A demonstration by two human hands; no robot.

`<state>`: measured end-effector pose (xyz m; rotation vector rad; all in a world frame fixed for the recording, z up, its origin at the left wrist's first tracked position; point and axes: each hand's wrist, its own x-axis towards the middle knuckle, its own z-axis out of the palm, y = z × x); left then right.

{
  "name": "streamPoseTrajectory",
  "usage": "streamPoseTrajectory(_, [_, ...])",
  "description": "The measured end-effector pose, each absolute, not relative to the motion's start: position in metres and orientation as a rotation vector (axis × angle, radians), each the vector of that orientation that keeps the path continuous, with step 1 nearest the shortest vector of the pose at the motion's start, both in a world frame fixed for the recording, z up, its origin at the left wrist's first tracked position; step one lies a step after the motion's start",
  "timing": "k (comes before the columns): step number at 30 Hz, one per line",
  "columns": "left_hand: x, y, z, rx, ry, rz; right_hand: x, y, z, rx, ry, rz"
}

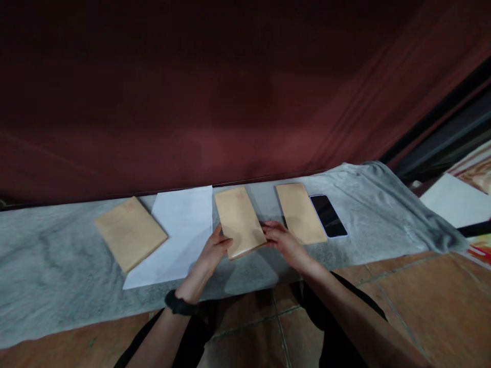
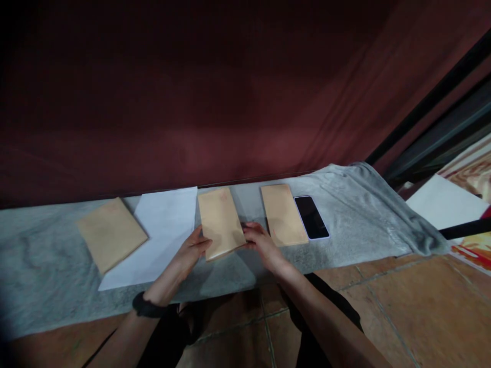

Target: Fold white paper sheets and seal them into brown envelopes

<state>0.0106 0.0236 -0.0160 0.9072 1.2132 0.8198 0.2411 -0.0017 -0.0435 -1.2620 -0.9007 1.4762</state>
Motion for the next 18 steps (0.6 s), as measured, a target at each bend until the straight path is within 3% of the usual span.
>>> streamPoseTrajectory(12, [0.004,0.023,-0.035,1.821,1.785,0.419,0.224,-0.003,-0.052,-1.346,-2.309,0.42])
streamPoseTrajectory(18, [0.028,0.018,-0.044,2.376,1.528,0.696,0.226,0.001,-0.057,-1.352,-2.401,0.342])
